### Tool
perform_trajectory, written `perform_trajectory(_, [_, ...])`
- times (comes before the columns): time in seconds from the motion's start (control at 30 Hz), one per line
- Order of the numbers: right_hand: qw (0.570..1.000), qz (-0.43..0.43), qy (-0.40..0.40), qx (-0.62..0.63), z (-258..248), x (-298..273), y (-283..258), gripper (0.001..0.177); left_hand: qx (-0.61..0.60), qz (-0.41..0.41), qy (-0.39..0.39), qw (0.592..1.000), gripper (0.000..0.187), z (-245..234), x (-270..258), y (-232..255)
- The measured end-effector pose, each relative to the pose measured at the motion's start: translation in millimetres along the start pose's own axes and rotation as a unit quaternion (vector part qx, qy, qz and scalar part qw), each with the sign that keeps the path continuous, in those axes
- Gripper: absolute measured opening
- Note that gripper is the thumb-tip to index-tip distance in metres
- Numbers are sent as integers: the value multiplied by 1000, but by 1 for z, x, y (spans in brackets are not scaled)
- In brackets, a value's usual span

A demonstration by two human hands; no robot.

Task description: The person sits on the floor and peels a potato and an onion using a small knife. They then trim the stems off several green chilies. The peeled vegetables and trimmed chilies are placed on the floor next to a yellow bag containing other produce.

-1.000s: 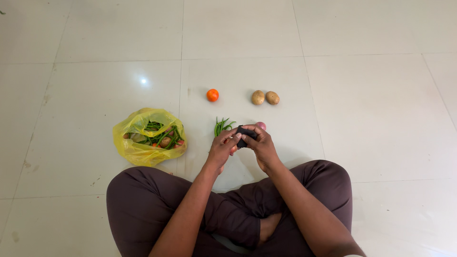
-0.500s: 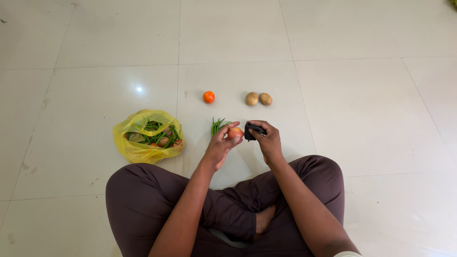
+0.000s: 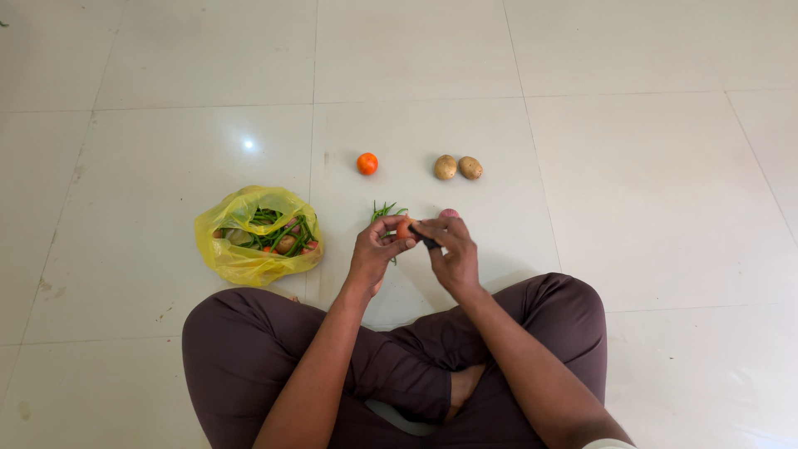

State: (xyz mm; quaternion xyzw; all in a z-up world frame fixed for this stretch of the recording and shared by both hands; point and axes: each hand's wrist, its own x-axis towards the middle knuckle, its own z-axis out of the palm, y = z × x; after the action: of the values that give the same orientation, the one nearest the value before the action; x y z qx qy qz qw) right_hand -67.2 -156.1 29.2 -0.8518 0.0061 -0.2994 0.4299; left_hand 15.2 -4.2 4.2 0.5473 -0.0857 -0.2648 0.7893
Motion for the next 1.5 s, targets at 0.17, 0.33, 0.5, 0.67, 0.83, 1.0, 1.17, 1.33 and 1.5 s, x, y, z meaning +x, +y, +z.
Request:
perform_trajectory(0.17, [988,120,-55,77,-8,18,14,47,15,-20,-37,999,57,6,-2,2])
perform_trajectory(0.33, [1000,-18,-5,14,0,1,2,46,-36,0,18,999,50,2,0,-2])
perform_trajectory(0.5, [999,-44,-4,-4,3,-2,-5,44,-33,-2,29,999,46,-2,-2,0])
perform_trajectory(0.67, [993,50,-18,102,-3,7,2,42,-10,-2,-23,1000,53,-1,-6,-5])
perform_trajectory(0.83, [999,-14,1,44,-3,0,-2,47,-48,9,-10,999,49,-5,-1,-12])
perform_trajectory(1.0, [999,-51,15,12,8,-11,-11,47,-120,7,11,993,45,-11,2,-13])
perform_trajectory(1.17, [998,38,19,45,1,3,0,41,-52,-17,-45,997,53,-8,-4,-8])
perform_trajectory(1.33, [996,29,1,79,-5,3,6,46,-43,-24,-54,997,55,-5,-4,-7])
perform_trajectory(1.5, [999,-25,11,33,10,-10,-5,49,-157,-23,-6,987,52,-8,1,-8])
